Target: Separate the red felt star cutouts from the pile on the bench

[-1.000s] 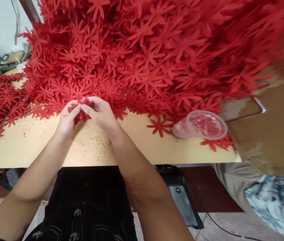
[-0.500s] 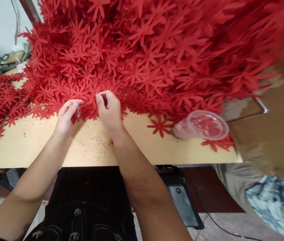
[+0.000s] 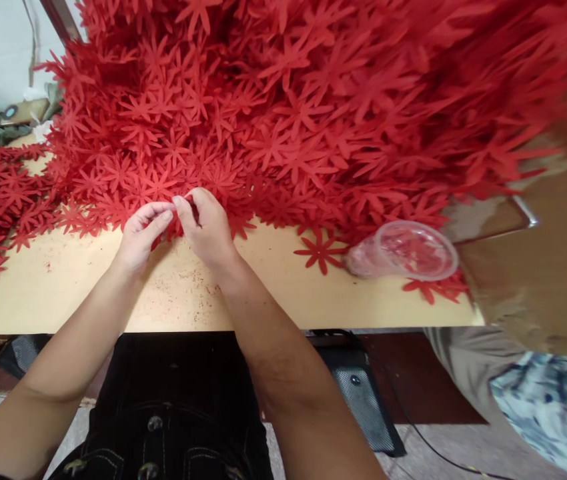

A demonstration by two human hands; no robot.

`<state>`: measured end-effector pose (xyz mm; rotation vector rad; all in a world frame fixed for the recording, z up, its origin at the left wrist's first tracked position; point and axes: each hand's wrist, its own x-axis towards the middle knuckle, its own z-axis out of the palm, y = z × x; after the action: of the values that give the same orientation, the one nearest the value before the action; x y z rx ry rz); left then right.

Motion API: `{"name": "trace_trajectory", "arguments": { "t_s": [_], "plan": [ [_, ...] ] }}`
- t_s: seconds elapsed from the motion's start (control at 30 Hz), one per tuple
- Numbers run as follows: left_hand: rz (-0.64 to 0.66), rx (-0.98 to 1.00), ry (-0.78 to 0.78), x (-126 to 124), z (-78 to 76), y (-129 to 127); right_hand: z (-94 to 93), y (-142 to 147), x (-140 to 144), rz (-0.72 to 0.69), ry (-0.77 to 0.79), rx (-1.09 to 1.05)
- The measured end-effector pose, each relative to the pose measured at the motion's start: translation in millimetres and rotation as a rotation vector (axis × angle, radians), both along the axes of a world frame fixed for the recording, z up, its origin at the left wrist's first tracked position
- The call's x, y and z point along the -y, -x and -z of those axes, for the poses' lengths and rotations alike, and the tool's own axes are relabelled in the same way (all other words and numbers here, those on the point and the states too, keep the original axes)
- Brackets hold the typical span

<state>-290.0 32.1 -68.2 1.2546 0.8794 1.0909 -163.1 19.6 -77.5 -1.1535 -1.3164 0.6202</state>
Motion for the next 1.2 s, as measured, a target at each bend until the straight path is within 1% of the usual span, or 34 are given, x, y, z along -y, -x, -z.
{"name": "trace_trajectory", "arguments": {
  "t_s": [0.13,0.17,0.23,0.37,0.53,0.67,0.83,0.87,0.93,0.97,1.0,1.03,1.07,1.13,1.2],
  "plan": [
    [-0.096,-0.017,-0.165,-1,1.2,1,-0.7,4,0,-0.103,0.032,-0.181],
    [-0.1,-0.037,-0.202,-1,1.2,1,-1.0,5,0,-0.132,0.047,-0.227],
    [-0.091,-0.07,-0.228,-2,1.6,1,-1.7,6,0,-0.187,0.082,-0.304],
    [-0.103,-0.069,-0.188,-3,2.4,2,-3.3,8,1,-0.253,0.163,-0.391],
    [-0.138,-0.011,-0.148,0,1.2,3,-7.4,6,1,-0.314,0.23,-0.387],
    [-0.197,-0.009,-0.125,4,-2.6,-1,-10.5,5,0,-0.354,0.224,-0.385],
    [-0.218,-0.025,-0.114,4,-8.0,-4,-11.6,0,0,-0.434,0.219,-0.395],
    [-0.25,-0.02,-0.115,1,-8.0,-2,-13.0,-4,2,-0.459,0.208,-0.412],
    [-0.359,0.004,-0.114,-7,-7.1,8,-17.4,-12,6,-0.495,0.161,-0.477],
    [-0.42,0.023,-0.114,-12,-6.6,14,-19.7,-17,8,-0.494,0.128,-0.521],
    [-0.445,0.036,-0.107,-16,-6.2,20,-21.4,-21,10,-0.478,0.095,-0.561],
    [-0.441,0.045,-0.097,-18,-6.2,24,-22.1,-24,10,-0.449,0.071,-0.589],
    [-0.407,0.05,-0.08,-19,-6.6,26,-21.5,-26,9,-0.419,0.066,-0.595],
    [-0.304,0.071,-0.027,-16,-8.0,25,-17.3,-24,6,-0.369,0.11,-0.54],
    [-0.199,0.106,0.034,-9,-9.5,17,-11.3,-15,2,-0.349,0.168,-0.45]
  ]
}}
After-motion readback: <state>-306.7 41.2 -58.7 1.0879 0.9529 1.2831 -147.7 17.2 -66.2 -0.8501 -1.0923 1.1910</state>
